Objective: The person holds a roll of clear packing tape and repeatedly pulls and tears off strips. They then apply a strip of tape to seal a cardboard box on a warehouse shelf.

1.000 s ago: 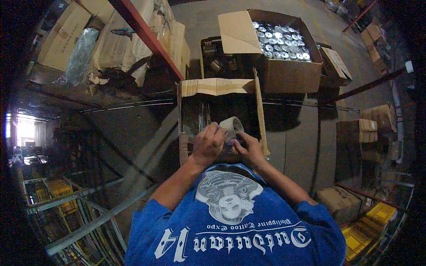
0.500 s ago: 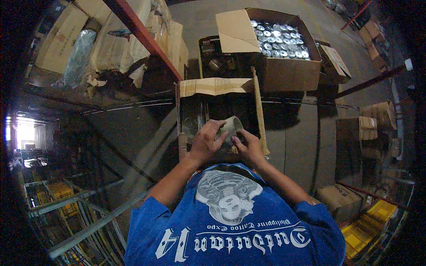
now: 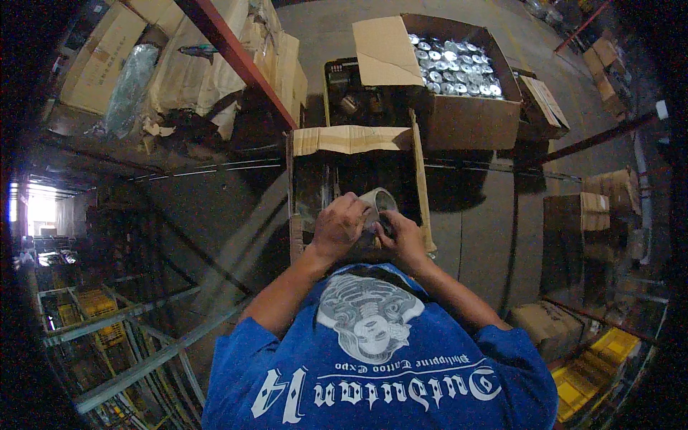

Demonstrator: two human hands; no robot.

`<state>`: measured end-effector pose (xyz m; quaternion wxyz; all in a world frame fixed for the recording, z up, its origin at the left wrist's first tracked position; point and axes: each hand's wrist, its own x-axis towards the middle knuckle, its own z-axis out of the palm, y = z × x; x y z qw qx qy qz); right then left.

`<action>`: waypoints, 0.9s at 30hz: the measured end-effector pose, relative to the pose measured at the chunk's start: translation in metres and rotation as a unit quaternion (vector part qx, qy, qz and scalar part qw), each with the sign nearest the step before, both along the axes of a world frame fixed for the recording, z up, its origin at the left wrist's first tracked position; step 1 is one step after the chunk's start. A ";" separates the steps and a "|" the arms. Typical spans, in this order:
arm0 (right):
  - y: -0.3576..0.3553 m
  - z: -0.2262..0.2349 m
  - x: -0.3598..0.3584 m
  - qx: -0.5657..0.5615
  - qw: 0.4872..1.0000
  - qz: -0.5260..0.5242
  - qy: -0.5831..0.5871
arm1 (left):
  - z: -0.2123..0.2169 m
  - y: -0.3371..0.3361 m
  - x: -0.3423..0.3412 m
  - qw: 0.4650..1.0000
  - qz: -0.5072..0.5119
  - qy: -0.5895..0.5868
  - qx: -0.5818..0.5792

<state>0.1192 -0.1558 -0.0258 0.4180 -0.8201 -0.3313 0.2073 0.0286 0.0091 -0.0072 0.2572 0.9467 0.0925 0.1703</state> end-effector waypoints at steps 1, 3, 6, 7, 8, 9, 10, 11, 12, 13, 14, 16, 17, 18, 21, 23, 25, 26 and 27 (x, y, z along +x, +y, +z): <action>-0.001 -0.002 0.000 0.016 1.000 0.001 0.002 | 0.000 0.000 0.000 1.000 -0.007 0.005 0.015; -0.003 -0.004 0.000 0.008 1.000 0.003 0.003 | -0.001 -0.001 0.000 0.999 -0.018 0.031 0.031; -0.005 -0.004 -0.001 0.008 1.000 0.002 0.009 | -0.002 -0.002 0.001 0.998 -0.023 0.019 0.047; -0.005 -0.004 -0.001 0.009 1.000 0.002 0.012 | -0.003 -0.002 0.001 0.999 -0.017 0.008 0.049; -0.006 -0.003 -0.001 0.020 1.000 0.003 0.020 | -0.003 -0.001 0.002 1.000 -0.003 0.004 -0.022; -0.006 -0.003 -0.001 0.030 0.999 0.003 0.030 | -0.004 -0.001 0.002 0.995 0.015 0.002 -0.095; -0.006 -0.002 -0.001 0.047 0.998 0.001 0.039 | -0.005 0.001 0.003 0.986 0.025 0.001 -0.165; -0.006 -0.001 0.000 0.040 0.998 -0.006 0.051 | -0.005 0.002 0.004 0.985 0.016 -0.008 -0.173; -0.006 -0.001 0.000 0.039 0.997 -0.012 0.065 | -0.006 0.004 0.004 0.984 0.001 -0.017 -0.178; -0.005 -0.001 -0.001 0.045 0.996 -0.013 0.079 | -0.006 0.005 0.004 0.983 -0.008 -0.027 -0.183; -0.005 -0.001 -0.001 0.048 0.996 -0.015 0.068 | -0.007 0.005 0.004 0.982 -0.006 -0.024 -0.188; -0.003 -0.002 -0.002 0.067 0.996 -0.013 0.050 | -0.008 0.003 0.003 0.979 0.006 -0.026 -0.202; -0.002 -0.003 -0.003 0.065 0.997 -0.017 0.050 | -0.010 0.001 0.002 0.982 0.015 -0.036 -0.187; -0.001 -0.004 -0.004 0.061 0.996 -0.023 0.055 | -0.011 -0.003 0.002 0.983 0.026 -0.048 -0.173; 0.003 -0.006 -0.007 0.046 0.997 -0.035 0.051 | -0.015 -0.013 0.000 0.983 0.050 -0.068 -0.161; 0.003 -0.008 -0.009 0.027 0.998 -0.041 0.051 | -0.018 -0.019 0.000 0.984 0.059 -0.074 -0.151; 0.004 -0.011 -0.009 0.001 0.997 -0.045 0.065 | -0.022 -0.021 -0.001 0.987 0.065 -0.075 -0.126; 0.003 -0.012 -0.011 -0.004 0.997 -0.049 0.063 | -0.023 -0.022 -0.001 0.987 0.063 -0.076 -0.124; 0.002 -0.014 -0.012 -0.011 0.996 -0.054 0.067 | -0.025 -0.022 -0.001 0.988 0.061 -0.075 -0.121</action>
